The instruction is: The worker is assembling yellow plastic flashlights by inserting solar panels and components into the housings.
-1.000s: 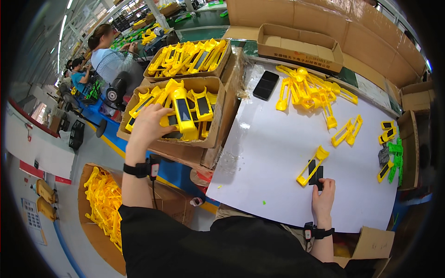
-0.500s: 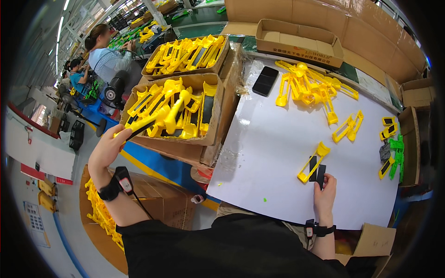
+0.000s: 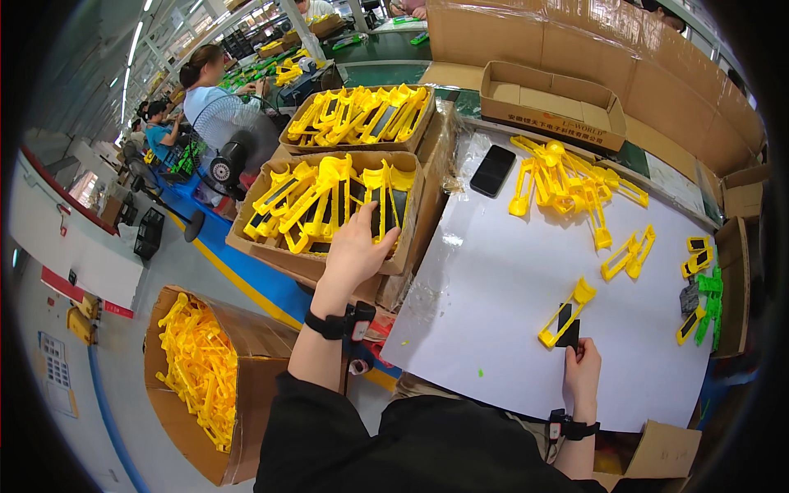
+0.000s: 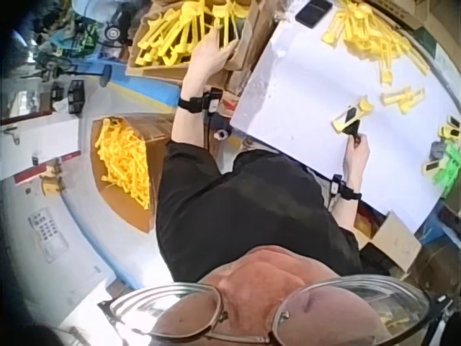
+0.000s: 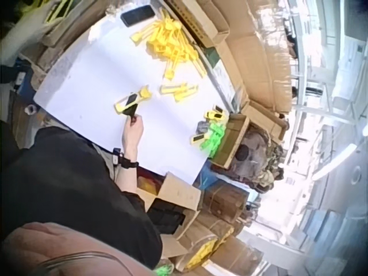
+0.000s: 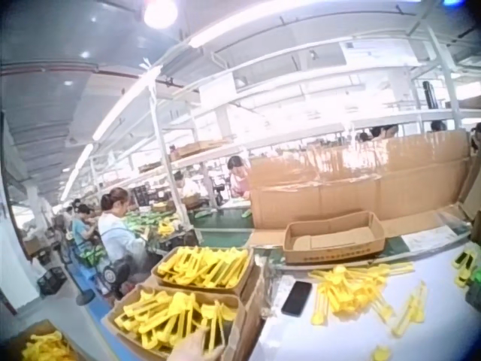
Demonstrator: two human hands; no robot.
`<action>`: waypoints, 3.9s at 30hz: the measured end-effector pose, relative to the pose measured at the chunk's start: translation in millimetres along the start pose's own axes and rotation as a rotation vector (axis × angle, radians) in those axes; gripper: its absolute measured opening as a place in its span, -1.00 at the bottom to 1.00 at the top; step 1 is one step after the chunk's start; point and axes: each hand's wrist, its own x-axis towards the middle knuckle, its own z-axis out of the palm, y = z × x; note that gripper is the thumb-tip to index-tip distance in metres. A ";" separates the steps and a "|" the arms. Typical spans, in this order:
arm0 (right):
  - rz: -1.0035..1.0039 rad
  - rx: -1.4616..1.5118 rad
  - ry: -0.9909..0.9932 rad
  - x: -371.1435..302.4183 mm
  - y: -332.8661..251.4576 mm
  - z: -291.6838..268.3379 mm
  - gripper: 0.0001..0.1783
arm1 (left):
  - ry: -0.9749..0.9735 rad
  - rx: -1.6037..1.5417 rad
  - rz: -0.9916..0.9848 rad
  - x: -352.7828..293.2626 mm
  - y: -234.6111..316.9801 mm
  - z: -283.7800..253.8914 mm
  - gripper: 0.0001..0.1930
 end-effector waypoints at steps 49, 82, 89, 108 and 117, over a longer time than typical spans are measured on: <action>0.165 0.868 -0.115 -17.7 -17.7 20.9 -0.46 | -1.026 -1.481 -0.369 -116.5 189.9 201.7 -0.82; 0.178 0.653 -0.056 -24.7 -38.3 21.8 -0.72 | -0.949 -1.558 -0.471 -115.7 201.8 201.0 -0.80; 0.188 0.688 -0.086 -25.8 -36.4 25.1 -0.69 | -1.023 -1.462 -0.499 -113.2 202.5 202.3 -0.79; 0.056 0.440 -0.005 -33.6 -47.4 23.5 -0.71 | -0.899 -1.508 -0.596 -121.9 207.0 207.7 -0.77; 0.073 0.468 -0.015 -38.0 -51.9 21.5 -0.71 | -0.809 -1.433 -0.533 -125.2 208.4 207.7 -0.79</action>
